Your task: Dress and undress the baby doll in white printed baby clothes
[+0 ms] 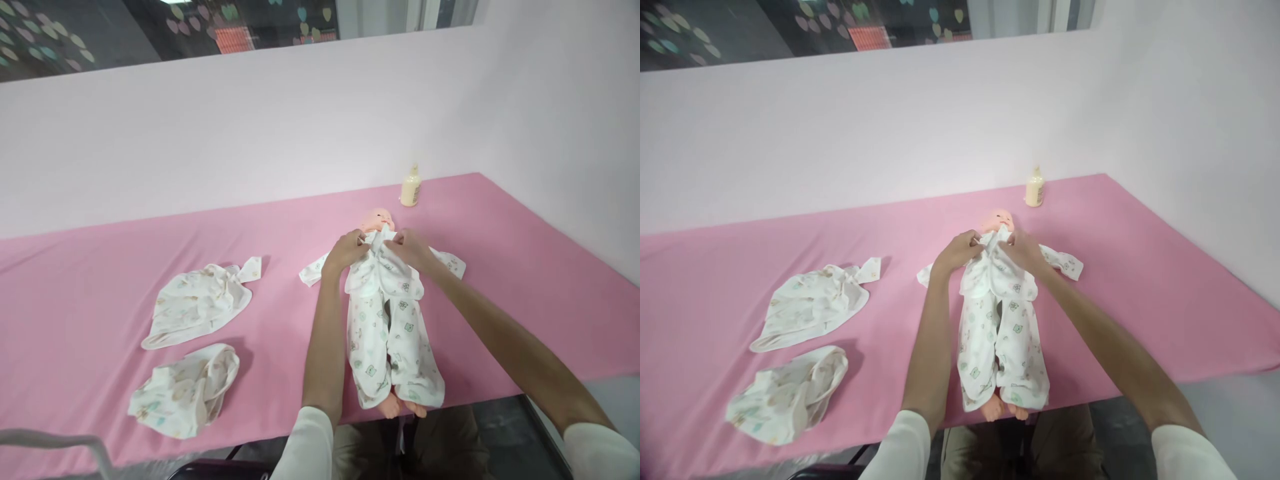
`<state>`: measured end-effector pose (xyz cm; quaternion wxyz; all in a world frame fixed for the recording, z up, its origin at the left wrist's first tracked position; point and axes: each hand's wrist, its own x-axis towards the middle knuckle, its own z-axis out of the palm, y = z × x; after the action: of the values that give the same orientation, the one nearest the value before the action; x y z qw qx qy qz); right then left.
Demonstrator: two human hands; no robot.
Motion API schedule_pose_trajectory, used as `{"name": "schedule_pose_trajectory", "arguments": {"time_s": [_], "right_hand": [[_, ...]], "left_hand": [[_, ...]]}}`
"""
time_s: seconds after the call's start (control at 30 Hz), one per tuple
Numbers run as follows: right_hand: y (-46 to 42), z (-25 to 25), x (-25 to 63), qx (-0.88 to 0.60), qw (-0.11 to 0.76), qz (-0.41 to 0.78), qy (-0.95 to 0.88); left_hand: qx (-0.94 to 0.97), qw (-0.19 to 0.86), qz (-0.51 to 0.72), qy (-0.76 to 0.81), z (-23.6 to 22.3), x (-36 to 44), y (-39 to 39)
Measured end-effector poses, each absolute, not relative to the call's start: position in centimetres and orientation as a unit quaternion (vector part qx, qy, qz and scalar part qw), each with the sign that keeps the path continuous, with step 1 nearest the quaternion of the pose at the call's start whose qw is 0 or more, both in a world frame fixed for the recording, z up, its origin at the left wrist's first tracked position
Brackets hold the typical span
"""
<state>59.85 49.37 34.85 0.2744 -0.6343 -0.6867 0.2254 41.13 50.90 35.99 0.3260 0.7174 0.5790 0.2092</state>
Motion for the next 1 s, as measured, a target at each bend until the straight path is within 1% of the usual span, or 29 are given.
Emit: {"name": "schedule_pose_trajectory", "arguments": {"time_s": [0.1,0.23,0.4,0.57,0.7,0.8,0.83,0.9,1.0], "right_hand": [[47.7,35.6,58.4,-0.618,0.201,0.221,-0.727],[46.7,36.1,56.7,-0.629,0.078,0.140,-0.761],[46.9,36.5,56.7,-0.617,0.026,0.082,-0.783],[46.8,36.3,56.5,-0.568,-0.005,0.026,-0.823],[46.5,35.9,55.9,-0.537,-0.001,-0.008,-0.844],[46.9,35.6,56.4,-0.565,0.046,0.019,-0.823],[47.2,35.5,56.9,-0.581,0.076,0.055,-0.808],[47.6,35.2,58.1,-0.600,0.142,0.167,-0.769],[47.9,34.5,59.9,-0.567,0.208,0.346,-0.718]], "left_hand": [[0.730,0.319,0.182,0.576,36.3,41.4,50.2],[0.759,0.235,0.160,0.586,36.3,42.3,49.1],[0.780,0.134,0.135,0.596,35.3,43.5,47.3],[0.776,0.091,0.147,0.606,34.1,43.9,46.0],[0.808,0.098,0.149,0.561,33.7,42.9,45.7],[0.821,0.124,0.173,0.529,33.6,42.0,45.9],[0.822,0.139,0.185,0.521,33.5,41.8,46.0],[0.816,0.163,0.209,0.514,33.3,41.6,46.0],[0.807,0.168,0.243,0.512,32.9,41.8,46.0]]}}
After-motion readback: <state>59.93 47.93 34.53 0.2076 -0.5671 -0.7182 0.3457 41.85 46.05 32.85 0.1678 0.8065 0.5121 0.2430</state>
